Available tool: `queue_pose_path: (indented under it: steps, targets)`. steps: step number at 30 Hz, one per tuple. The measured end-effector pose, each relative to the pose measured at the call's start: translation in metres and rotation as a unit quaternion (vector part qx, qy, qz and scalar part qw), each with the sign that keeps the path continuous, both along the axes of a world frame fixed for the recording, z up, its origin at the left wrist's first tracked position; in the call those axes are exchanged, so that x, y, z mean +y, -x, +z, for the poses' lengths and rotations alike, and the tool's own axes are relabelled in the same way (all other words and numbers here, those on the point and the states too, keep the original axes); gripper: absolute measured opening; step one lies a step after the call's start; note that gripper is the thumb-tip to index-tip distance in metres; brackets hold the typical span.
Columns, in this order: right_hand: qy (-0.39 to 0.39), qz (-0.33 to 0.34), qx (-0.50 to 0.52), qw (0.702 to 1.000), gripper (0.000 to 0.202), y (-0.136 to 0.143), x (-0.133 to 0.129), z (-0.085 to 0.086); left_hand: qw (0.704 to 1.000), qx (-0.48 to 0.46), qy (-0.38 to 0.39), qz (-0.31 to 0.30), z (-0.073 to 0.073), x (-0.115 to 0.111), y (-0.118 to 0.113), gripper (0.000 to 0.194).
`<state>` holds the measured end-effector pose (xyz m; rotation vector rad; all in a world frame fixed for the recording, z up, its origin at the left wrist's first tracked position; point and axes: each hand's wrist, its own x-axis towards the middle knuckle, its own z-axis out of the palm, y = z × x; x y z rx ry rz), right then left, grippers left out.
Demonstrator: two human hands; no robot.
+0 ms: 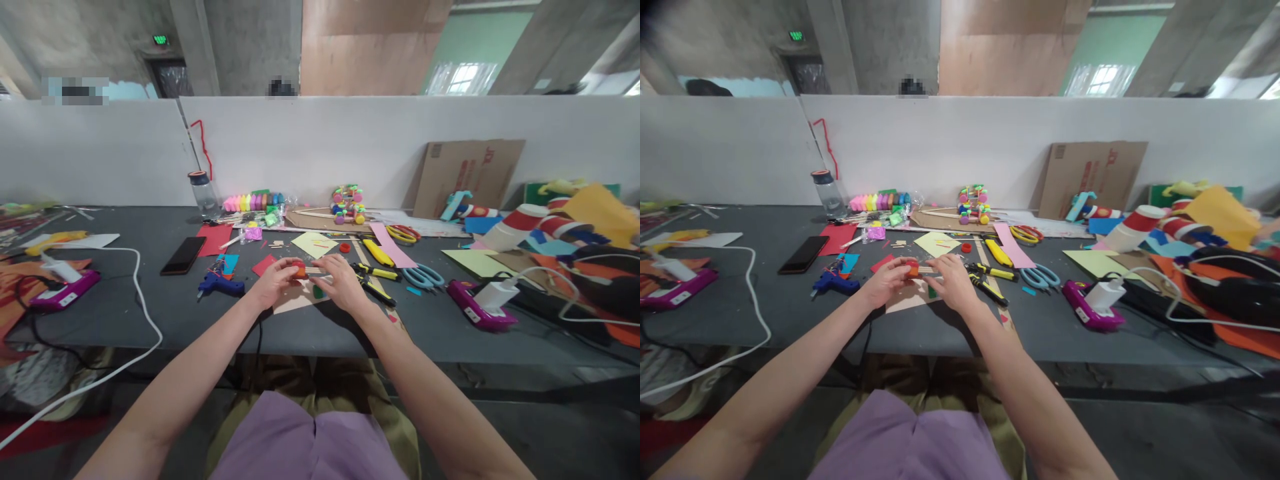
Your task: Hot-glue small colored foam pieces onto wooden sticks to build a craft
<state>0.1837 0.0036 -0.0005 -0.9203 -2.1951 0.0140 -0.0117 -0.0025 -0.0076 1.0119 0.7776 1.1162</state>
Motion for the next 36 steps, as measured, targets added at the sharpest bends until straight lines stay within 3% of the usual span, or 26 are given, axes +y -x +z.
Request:
queue_pose_path:
  steps: [7, 29, 33, 36]
  targets:
    - [-0.003, -0.001, 0.002, 1.0, 0.015, -0.0003, 0.0001, 0.0008, 1.0, 0.006, 0.014, -0.014, 0.0008, -0.0012, -0.0015, 0.035]
    - [0.008, 0.014, -0.012, 1.0, 0.018, 0.0034, -0.0006, -0.0016, 0.998, 0.047, 0.021, -0.03, -0.0004, -0.002, -0.0046, 0.042]
    - [0.008, 0.004, 0.0, 1.0, 0.019, 0.0026, -0.0006, -0.0009, 0.985, 0.14, -0.105, -0.009, -0.0032, -0.0037, -0.0054, 0.054]
    - [0.011, 0.0, 0.01, 1.0, 0.019, 0.0011, 0.0008, -0.0025, 0.917, 0.28, -0.28, 0.042, -0.0054, -0.0048, -0.0048, 0.052]
